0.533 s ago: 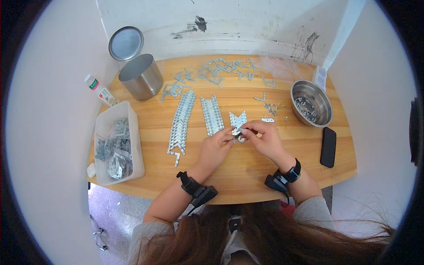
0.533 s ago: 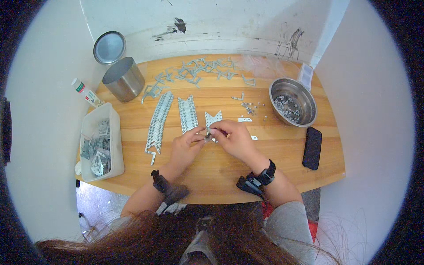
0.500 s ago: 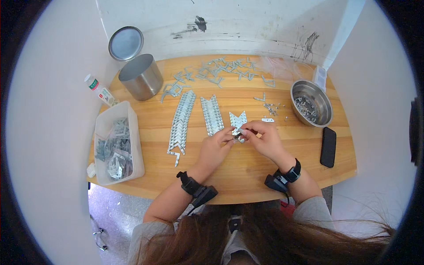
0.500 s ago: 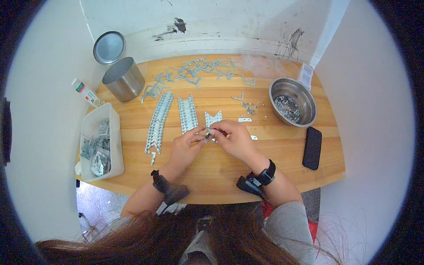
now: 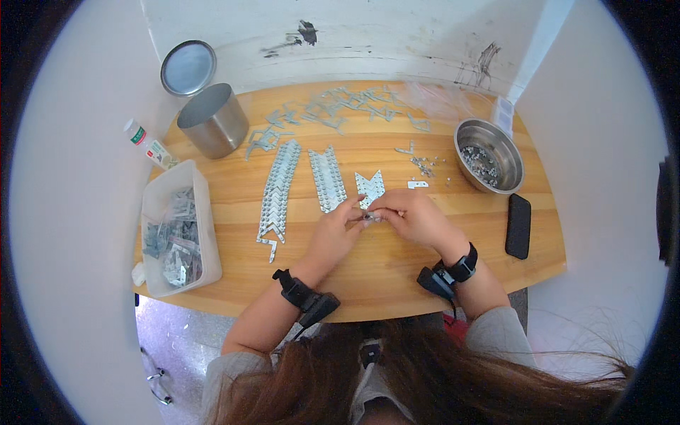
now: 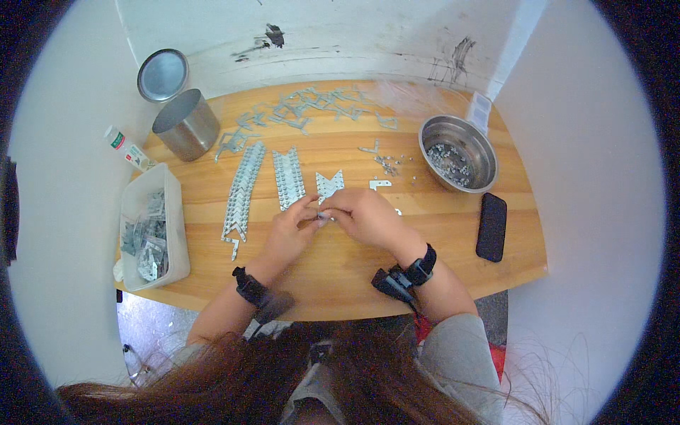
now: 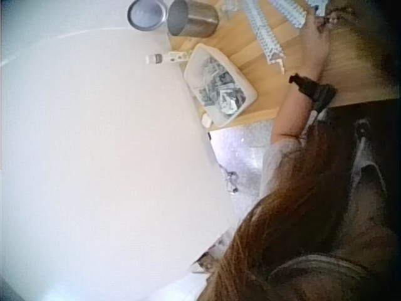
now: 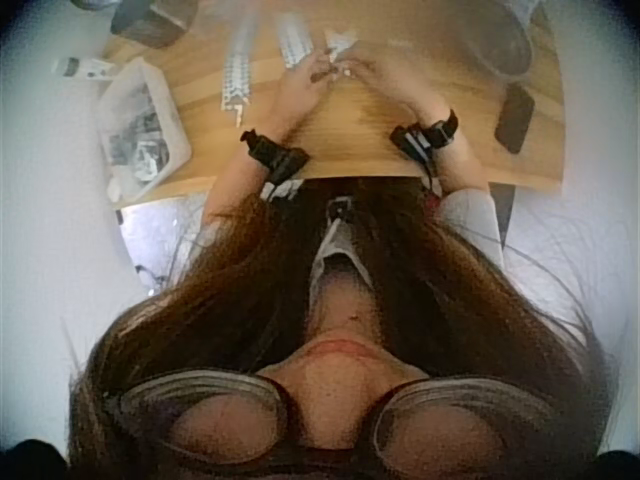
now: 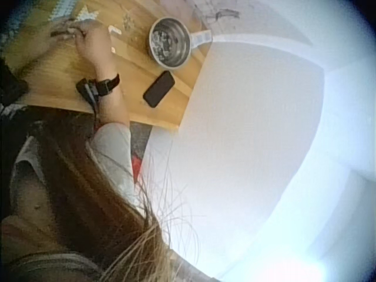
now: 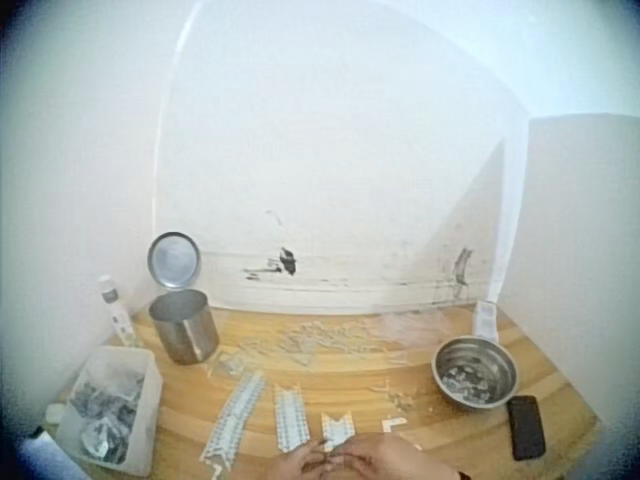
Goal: Arranging small L-shaped metal brackets onto a metallic strip on a wooden workbench.
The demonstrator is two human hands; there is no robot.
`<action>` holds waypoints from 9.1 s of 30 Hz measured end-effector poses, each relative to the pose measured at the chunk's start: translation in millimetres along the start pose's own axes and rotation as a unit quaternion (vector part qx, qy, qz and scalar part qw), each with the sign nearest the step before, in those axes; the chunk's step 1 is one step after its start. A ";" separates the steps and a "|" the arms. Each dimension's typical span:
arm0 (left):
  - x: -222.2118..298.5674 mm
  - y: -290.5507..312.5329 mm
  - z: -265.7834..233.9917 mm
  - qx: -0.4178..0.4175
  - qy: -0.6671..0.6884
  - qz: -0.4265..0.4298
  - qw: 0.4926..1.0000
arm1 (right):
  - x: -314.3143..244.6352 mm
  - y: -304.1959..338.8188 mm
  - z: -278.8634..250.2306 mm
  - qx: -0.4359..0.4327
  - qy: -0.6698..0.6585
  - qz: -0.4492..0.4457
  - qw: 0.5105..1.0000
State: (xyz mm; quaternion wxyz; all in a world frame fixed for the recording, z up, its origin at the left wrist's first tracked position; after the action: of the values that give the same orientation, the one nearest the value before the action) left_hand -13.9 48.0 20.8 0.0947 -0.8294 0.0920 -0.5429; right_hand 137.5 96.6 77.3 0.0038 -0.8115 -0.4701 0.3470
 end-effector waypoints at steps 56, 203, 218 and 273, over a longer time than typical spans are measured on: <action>-7.9 -15.4 37.7 -0.054 -0.437 0.078 0.895 | 76.0 -57.2 -12.5 0.020 0.108 0.102 0.989; -15.3 -20.4 31.1 -0.084 -0.411 0.062 0.906 | 66.3 -39.5 -13.1 0.028 0.165 0.139 0.976; -12.2 -18.9 32.5 -0.075 -0.418 0.059 0.904 | 53.4 -54.4 -9.9 -0.050 0.260 0.019 0.964; -16.4 -22.6 33.1 -0.071 -0.393 0.049 0.915 | 93.3 -2.7 -74.0 0.073 0.284 0.297 0.909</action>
State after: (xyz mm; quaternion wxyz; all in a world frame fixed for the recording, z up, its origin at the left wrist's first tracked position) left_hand 11.2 75.9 -0.9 0.0909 -0.9749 0.1261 -0.1594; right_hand 207.0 193.2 82.1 0.0933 -0.9753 -0.1598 0.1207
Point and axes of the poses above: each hand's wrist, its own y-axis away from the middle knuckle, its own z-axis out of the palm, x = y × z, the point moved 4 cm from there along -y, towards the middle knuckle, and after that the axes turned 3 degrees about y, right-handed, at the moved point
